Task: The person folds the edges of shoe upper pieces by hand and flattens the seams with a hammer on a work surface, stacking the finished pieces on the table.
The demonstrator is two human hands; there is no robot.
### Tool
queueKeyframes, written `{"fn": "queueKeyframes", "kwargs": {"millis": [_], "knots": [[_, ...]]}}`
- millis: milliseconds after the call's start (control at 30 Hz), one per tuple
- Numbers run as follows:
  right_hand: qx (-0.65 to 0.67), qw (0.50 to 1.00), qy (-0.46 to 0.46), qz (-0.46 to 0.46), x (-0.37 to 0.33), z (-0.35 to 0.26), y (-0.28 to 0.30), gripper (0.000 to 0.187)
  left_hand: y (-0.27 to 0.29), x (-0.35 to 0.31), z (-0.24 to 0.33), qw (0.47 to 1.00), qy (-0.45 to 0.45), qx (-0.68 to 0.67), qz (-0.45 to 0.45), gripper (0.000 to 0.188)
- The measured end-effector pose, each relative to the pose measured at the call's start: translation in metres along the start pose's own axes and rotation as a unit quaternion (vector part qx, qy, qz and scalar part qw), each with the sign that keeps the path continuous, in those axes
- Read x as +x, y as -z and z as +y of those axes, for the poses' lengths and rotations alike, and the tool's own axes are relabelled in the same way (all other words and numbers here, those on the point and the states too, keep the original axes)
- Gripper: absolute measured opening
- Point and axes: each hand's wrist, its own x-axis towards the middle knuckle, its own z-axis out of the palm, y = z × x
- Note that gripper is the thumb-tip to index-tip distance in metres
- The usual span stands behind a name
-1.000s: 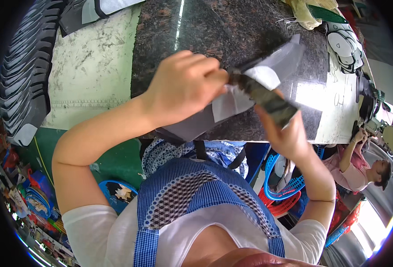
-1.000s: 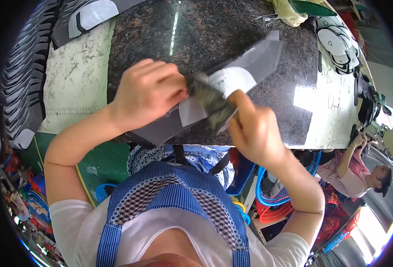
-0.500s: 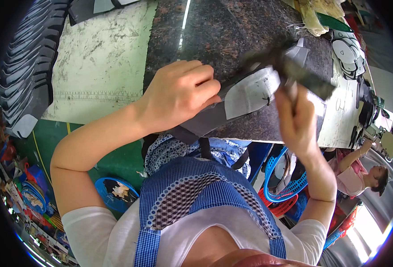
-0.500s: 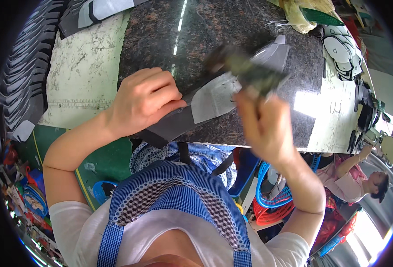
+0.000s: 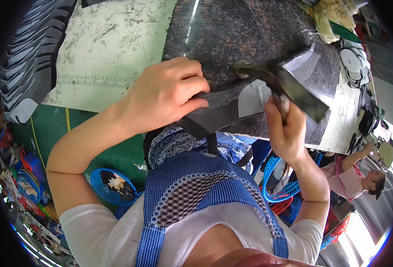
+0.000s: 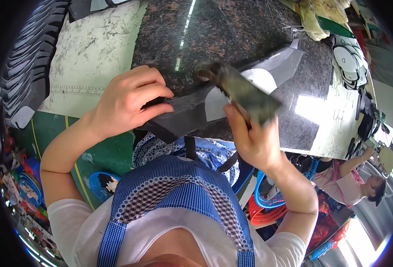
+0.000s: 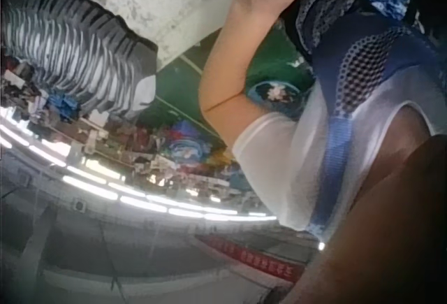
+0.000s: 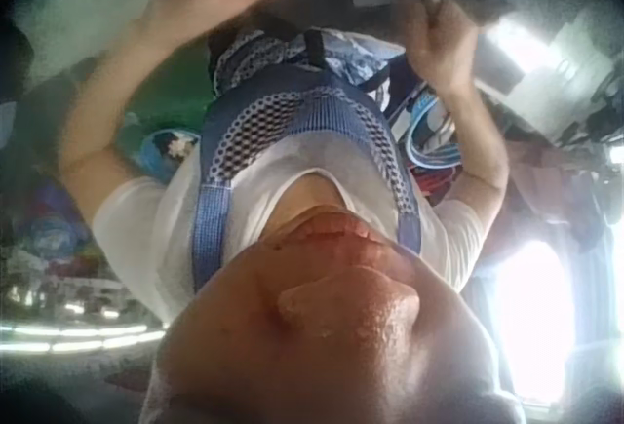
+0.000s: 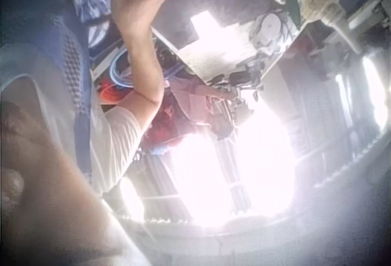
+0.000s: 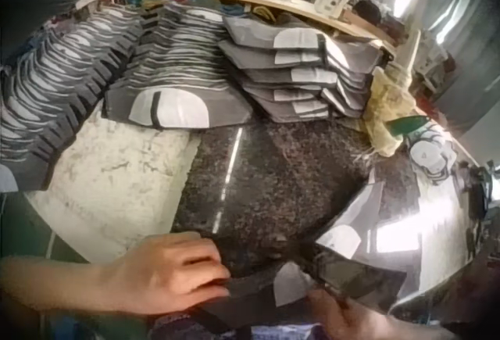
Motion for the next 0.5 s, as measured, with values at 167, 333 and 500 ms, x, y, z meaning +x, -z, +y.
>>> {"fn": "queueKeyframes", "kwargs": {"millis": [167, 333, 500], "knots": [[-0.089, 0.982, 0.128, -0.108, -0.008, -0.002, -0.010, 0.012, -0.001, -0.009, 0.004, 0.998, 0.036, 0.021, 0.038, 0.023], [-0.033, 0.992, 0.117, -0.043, -0.012, 0.004, -0.018, 0.012, -0.008, -0.014, 0.006, 0.996, 0.027, 0.014, 0.081, 0.022], [-0.029, 0.993, 0.117, -0.020, -0.005, 0.008, -0.022, 0.023, -0.020, -0.023, 0.016, 0.990, -0.004, 0.093, 0.111, 0.020]]}}
